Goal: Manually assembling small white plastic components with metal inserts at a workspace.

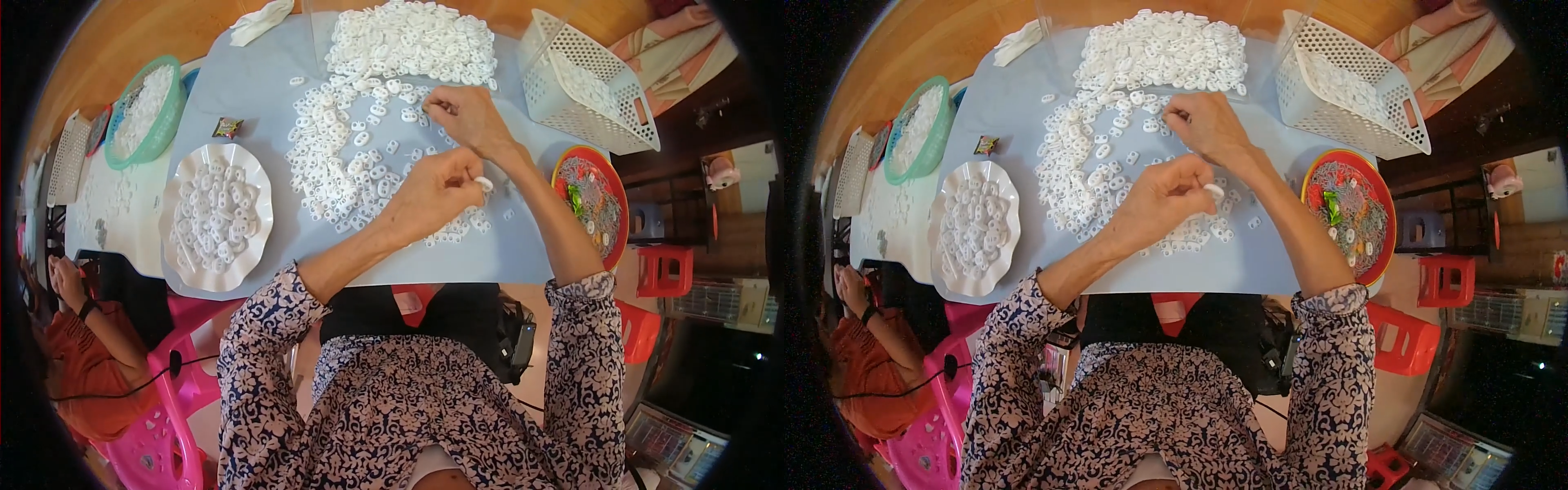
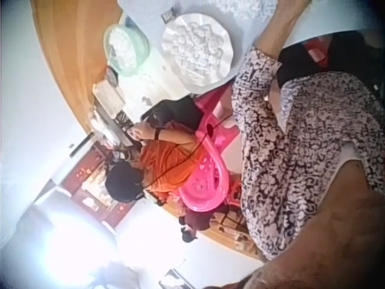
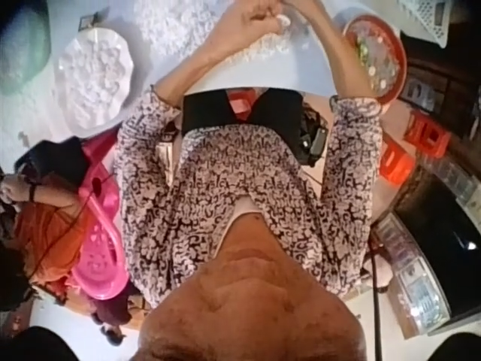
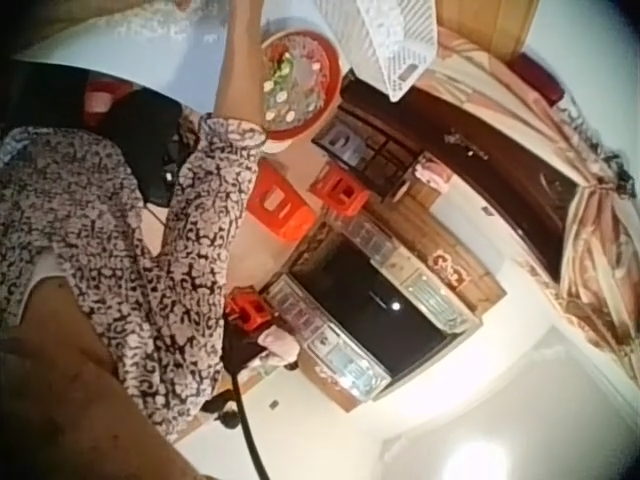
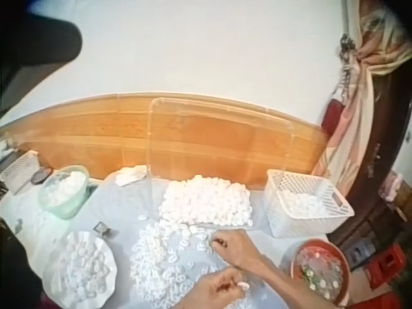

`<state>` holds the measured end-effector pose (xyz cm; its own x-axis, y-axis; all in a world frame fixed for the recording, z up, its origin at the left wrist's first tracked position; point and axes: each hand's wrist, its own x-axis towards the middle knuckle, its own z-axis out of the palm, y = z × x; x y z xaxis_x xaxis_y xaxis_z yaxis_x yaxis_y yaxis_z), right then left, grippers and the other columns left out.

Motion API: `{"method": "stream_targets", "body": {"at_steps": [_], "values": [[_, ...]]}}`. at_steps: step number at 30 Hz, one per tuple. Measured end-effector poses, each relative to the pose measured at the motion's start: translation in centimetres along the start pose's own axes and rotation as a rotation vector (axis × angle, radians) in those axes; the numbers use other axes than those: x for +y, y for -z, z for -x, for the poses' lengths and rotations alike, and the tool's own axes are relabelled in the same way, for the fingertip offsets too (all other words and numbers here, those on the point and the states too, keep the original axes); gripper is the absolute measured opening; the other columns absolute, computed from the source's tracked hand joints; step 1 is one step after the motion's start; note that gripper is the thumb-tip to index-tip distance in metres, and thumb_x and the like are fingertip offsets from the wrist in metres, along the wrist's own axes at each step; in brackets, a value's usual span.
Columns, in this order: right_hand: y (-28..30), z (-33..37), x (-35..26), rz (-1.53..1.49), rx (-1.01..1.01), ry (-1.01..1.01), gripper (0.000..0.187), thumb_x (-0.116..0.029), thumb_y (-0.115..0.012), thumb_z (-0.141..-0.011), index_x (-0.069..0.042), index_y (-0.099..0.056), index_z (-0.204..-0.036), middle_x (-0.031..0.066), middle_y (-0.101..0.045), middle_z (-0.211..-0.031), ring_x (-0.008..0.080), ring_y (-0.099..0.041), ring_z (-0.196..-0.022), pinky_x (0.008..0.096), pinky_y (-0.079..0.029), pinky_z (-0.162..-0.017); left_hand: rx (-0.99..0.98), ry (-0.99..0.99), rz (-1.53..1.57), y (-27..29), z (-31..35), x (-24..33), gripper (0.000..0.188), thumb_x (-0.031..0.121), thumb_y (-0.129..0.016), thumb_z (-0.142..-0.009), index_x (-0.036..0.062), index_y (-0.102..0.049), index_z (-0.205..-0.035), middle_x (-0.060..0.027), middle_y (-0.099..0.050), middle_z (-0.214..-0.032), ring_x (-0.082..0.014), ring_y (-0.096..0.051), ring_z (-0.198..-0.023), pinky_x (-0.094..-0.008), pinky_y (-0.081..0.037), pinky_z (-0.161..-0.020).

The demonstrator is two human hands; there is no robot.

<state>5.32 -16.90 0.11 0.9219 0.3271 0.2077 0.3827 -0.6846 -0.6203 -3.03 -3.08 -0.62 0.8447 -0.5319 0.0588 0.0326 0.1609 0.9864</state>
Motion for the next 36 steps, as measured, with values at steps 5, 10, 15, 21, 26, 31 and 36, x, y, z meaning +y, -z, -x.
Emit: {"method": "stream_targets", "body": {"at_steps": [5,10,15,21,26,31,36], "values": [[-1.0,-1.2,0.7,0.03,0.021,0.077,0.013,-0.011,-0.06,-0.074,-0.004,-0.067,-0.082,0.0147,-0.064,-0.072,0.0314,-0.061,-0.065,0.0375,-0.047,-0.061,-0.074,0.119,0.016,0.1,0.0,0.5,0.012,0.004,-0.058,-0.082,0.0024,-0.056,-0.093,-0.0006,-0.06,-0.08,-0.0072,-0.06,-0.076,-0.0203,-0.044,-0.068],[-1.5,-1.1,0.5,-0.004,-0.028,0.074,0.013,-0.013,-0.059,-0.074,-0.005,-0.067,-0.081,0.0169,-0.064,-0.073,0.034,-0.061,-0.067,0.0392,-0.048,-0.063,-0.035,0.091,0.085,0.9,-0.3,-0.2,0.011,0.002,-0.054,-0.084,0.0009,-0.056,-0.095,-0.0025,-0.06,-0.082,-0.0111,-0.06,-0.076,-0.0229,-0.046,-0.071],[0.6,0.9,1.1,-0.228,-0.014,-0.018,0.014,-0.013,-0.061,-0.081,0.0,-0.066,-0.086,0.0056,-0.063,-0.068,0.0116,-0.056,-0.062,0.0275,-0.045,-0.058,0.137,-0.008,0.065,1.6,-1.1,-0.2,0.013,0.009,-0.051,-0.088,0.003,-0.057,-0.098,-0.0026,-0.059,-0.078,-0.0095,-0.055,-0.075,-0.0234,-0.042,-0.071],[1.3,3.1,0.1,-0.618,-0.057,-0.148,0.021,-0.018,-0.056,-0.09,-0.001,-0.066,-0.088,-0.0002,-0.062,-0.074,0.0046,-0.05,-0.063,0.0227,-0.042,-0.057,0.359,-0.012,0.152,2.8,-2.0,-0.8,0.009,0.009,-0.055,-0.085,0.0023,-0.057,-0.091,-0.0022,-0.057,-0.073,-0.0099,-0.053,-0.07,-0.0244,-0.043,-0.068],[0.9,3.6,-0.8,-0.685,-0.035,-0.155,0.013,-0.011,-0.059,-0.087,0.0,-0.066,-0.088,0.0011,-0.065,-0.077,0.0056,-0.056,-0.071,0.0223,-0.046,-0.064,0.323,0.021,0.2,3.3,-2.3,-1.2,0.009,0.01,-0.054,-0.086,0.0023,-0.058,-0.089,-0.0043,-0.058,-0.073,-0.0119,-0.054,-0.071,-0.0255,-0.043,-0.067],[0.7,3.2,-0.6,-0.664,0.104,-0.166,0.014,-0.013,-0.059,-0.087,-0.001,-0.067,-0.086,-0.0001,-0.063,-0.073,0.004,-0.052,-0.063,0.0206,-0.042,-0.056,0.235,0.023,-0.041,3.6,-2.4,-0.1,0.016,0.013,-0.05,-0.088,-0.0007,-0.059,-0.088,-0.0048,-0.059,-0.073,-0.0114,-0.053,-0.071,-0.0251,-0.043,-0.068],[2.0,2.8,1.5,-0.372,0.169,-0.128,0.018,-0.016,-0.06,-0.087,0.0,-0.068,-0.086,-0.0005,-0.063,-0.071,0.0039,-0.051,-0.062,0.022,-0.04,-0.053,0.391,-0.005,0.126,4.9,-2.6,0.9,0.017,0.013,-0.047,-0.086,-0.0002,-0.057,-0.084,-0.0053,-0.055,-0.07,-0.0137,-0.051,-0.07,-0.0283,-0.043,-0.078]]}}
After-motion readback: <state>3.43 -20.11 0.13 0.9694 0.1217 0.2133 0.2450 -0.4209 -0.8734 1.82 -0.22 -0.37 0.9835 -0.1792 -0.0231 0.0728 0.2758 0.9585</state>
